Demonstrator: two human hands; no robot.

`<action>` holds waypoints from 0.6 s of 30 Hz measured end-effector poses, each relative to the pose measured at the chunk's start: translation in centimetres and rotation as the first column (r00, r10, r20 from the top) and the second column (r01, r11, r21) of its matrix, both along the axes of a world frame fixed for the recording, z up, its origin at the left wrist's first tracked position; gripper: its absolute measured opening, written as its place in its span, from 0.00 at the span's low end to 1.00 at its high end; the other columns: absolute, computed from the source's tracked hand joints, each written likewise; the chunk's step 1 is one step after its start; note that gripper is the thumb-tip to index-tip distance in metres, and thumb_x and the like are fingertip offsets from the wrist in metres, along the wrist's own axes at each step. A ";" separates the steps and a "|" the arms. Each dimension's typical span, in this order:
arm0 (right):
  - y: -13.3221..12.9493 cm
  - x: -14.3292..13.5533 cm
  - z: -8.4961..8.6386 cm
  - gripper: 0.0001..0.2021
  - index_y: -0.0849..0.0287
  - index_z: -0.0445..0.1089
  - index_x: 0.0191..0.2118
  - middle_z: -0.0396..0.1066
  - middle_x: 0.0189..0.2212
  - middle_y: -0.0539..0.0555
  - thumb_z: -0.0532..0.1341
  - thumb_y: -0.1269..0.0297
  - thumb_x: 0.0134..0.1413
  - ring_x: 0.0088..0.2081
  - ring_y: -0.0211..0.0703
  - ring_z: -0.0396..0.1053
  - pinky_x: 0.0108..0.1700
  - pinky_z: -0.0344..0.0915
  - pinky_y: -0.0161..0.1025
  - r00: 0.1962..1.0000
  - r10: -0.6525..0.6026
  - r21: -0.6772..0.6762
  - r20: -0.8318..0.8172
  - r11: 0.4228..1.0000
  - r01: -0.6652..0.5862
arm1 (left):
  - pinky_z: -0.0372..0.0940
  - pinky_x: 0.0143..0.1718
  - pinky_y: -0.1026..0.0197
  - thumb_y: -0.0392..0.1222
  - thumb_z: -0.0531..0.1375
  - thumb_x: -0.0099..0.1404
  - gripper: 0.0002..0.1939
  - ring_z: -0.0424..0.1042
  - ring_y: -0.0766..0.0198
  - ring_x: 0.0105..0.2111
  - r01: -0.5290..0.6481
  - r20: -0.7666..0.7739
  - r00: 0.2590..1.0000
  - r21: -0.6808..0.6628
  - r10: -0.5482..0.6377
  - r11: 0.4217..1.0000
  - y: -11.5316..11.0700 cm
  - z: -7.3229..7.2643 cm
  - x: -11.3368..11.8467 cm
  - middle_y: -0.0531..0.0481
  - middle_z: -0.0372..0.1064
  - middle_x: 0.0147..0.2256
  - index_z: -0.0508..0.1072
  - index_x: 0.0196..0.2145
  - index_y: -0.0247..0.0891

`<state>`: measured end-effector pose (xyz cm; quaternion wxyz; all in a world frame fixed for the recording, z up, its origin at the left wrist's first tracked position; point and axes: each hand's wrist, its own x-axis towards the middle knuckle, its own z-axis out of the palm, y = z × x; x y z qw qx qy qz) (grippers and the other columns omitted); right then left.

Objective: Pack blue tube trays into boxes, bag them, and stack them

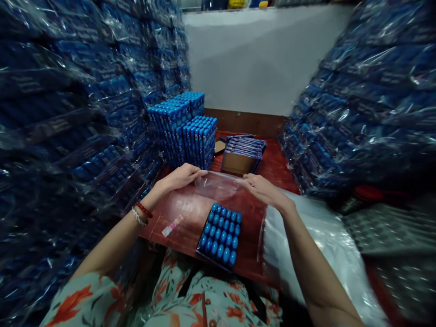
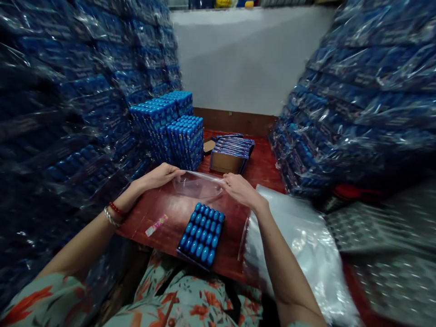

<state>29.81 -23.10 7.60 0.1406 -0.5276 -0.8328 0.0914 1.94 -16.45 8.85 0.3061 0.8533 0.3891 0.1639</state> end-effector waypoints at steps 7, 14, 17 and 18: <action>-0.3 -0.7 -1.4 0.15 0.59 0.64 0.20 0.68 0.27 0.53 0.51 0.68 0.56 0.28 0.38 0.64 0.29 0.51 0.35 0.983 -0.175 0.066 -0.063 0.982 0.179 | 0.50 0.25 0.68 0.47 0.53 0.65 0.17 0.61 0.69 0.23 0.063 -0.192 0.981 0.123 -0.038 0.990 -0.1 -1.1 -0.1 0.54 0.65 0.22 0.72 0.26 0.32; -0.9 -1.1 -2.1 0.14 0.55 0.70 0.46 0.69 0.43 0.56 0.59 0.59 0.55 0.42 0.47 0.67 0.37 0.58 0.37 0.986 -0.144 0.082 -0.087 0.985 0.151 | 0.47 0.25 0.65 0.37 0.54 0.63 0.07 0.67 0.63 0.28 0.025 -0.385 0.915 0.352 0.120 0.936 -1.4 -0.1 0.7 0.50 0.69 0.26 0.70 0.29 0.36; -0.8 -2.9 -2.1 0.15 0.55 0.70 0.47 0.69 0.44 0.57 0.59 0.56 0.56 0.46 0.50 0.64 0.44 0.59 0.42 0.978 -0.111 0.177 -0.178 0.974 0.142 | 0.47 0.26 0.65 0.38 0.52 0.66 0.08 0.70 0.61 0.31 0.063 -0.371 0.923 0.405 0.101 0.912 -2.3 0.1 2.0 0.49 0.71 0.29 0.70 0.32 0.37; -0.7 -3.4 -2.2 0.12 0.56 0.71 0.41 0.70 0.40 0.56 0.58 0.56 0.57 0.44 0.49 0.65 0.44 0.59 0.42 0.967 -0.117 0.197 -0.227 0.967 0.163 | 0.47 0.26 0.64 0.39 0.51 0.67 0.09 0.70 0.61 0.31 0.078 -0.372 0.924 0.407 0.088 0.910 -2.5 0.1 2.4 0.48 0.71 0.29 0.70 0.32 0.37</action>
